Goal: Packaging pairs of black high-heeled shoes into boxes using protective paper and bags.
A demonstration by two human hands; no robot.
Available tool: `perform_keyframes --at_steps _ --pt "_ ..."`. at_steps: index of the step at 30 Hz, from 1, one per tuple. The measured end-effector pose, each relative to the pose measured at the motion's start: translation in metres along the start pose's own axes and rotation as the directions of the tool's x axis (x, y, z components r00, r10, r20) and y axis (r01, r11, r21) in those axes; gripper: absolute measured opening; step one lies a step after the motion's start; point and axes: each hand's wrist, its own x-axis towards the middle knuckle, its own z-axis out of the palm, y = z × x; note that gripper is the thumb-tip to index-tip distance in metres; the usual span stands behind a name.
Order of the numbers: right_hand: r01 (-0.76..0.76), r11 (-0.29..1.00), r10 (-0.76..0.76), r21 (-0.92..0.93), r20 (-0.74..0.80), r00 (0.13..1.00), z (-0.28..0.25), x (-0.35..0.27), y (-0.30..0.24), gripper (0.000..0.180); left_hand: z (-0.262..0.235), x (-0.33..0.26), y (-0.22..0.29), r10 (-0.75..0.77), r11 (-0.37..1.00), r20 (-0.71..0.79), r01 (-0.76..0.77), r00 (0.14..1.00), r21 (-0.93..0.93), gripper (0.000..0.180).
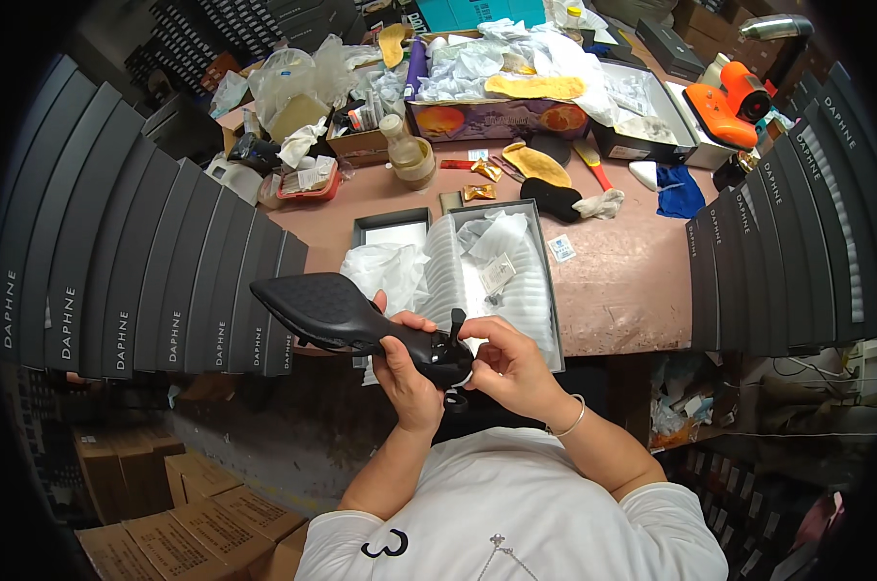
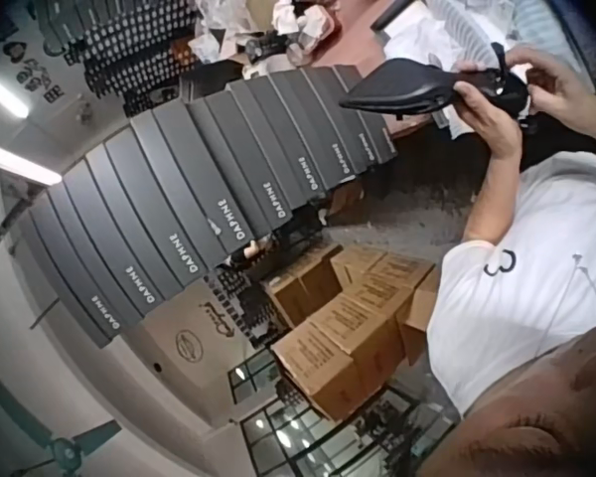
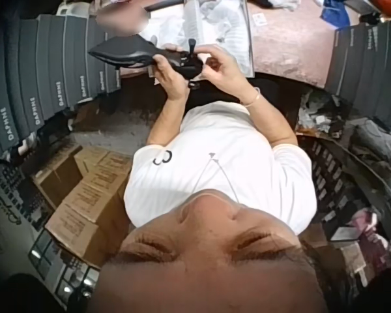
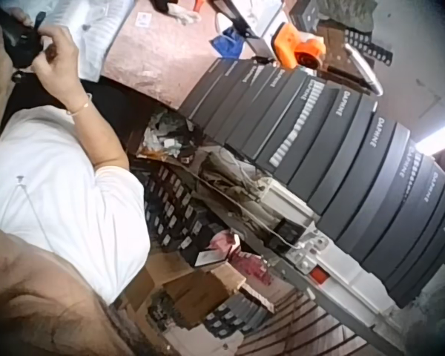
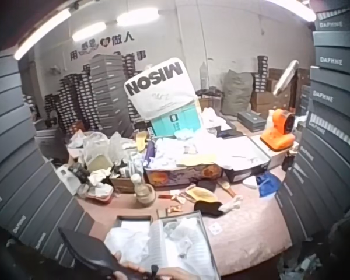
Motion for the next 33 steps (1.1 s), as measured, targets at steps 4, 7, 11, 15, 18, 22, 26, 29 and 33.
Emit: perform_keyframes --at_steps 4,7,11,15,18,22,26,29,33 --pt "0.004 0.996 -0.005 -0.086 -0.012 1.0 0.005 -0.001 -0.013 0.039 0.001 0.0 0.001 -0.008 1.0 -0.007 0.008 1.0 -0.016 0.066" --pt "0.008 0.997 -0.009 -0.076 -0.02 1.0 0.001 0.0 0.001 0.041 0.0 -0.001 0.0 -0.008 1.0 0.003 0.008 1.0 -0.019 0.07" --pt "0.024 0.998 -0.027 -0.056 -0.049 0.998 0.005 -0.003 -0.017 0.047 0.0 -0.002 -0.002 -0.003 0.999 -0.005 0.003 1.0 -0.037 0.076" --pt "-0.005 0.989 0.0 -0.146 -0.037 0.999 0.009 0.003 -0.022 0.049 -0.002 -0.004 -0.008 0.082 0.995 0.036 -0.084 0.996 0.052 0.084" --pt "-0.026 0.985 0.019 -0.169 -0.048 0.999 0.012 0.005 -0.016 0.048 -0.002 -0.007 -0.008 0.149 0.977 0.077 -0.159 0.986 0.139 0.09" --pt "-0.073 0.971 0.069 -0.227 -0.026 0.997 0.009 0.005 -0.011 0.049 -0.01 -0.009 -0.014 0.157 0.97 0.092 -0.171 0.983 0.175 0.093" --pt "-0.056 0.985 0.058 -0.164 0.008 0.998 0.005 0.0 -0.017 0.051 -0.013 -0.009 -0.015 0.112 0.985 0.062 -0.119 0.992 0.125 0.09" --pt "-0.025 0.995 0.022 -0.098 -0.026 0.999 0.003 -0.002 -0.015 0.052 -0.011 -0.005 -0.012 0.0 1.0 0.02 0.001 1.0 -0.021 0.085" --pt "0.075 0.984 -0.093 -0.162 -0.107 0.99 -0.014 -0.008 -0.014 0.045 -0.017 0.006 -0.006 -0.253 0.903 0.031 0.248 0.967 -0.352 0.075"
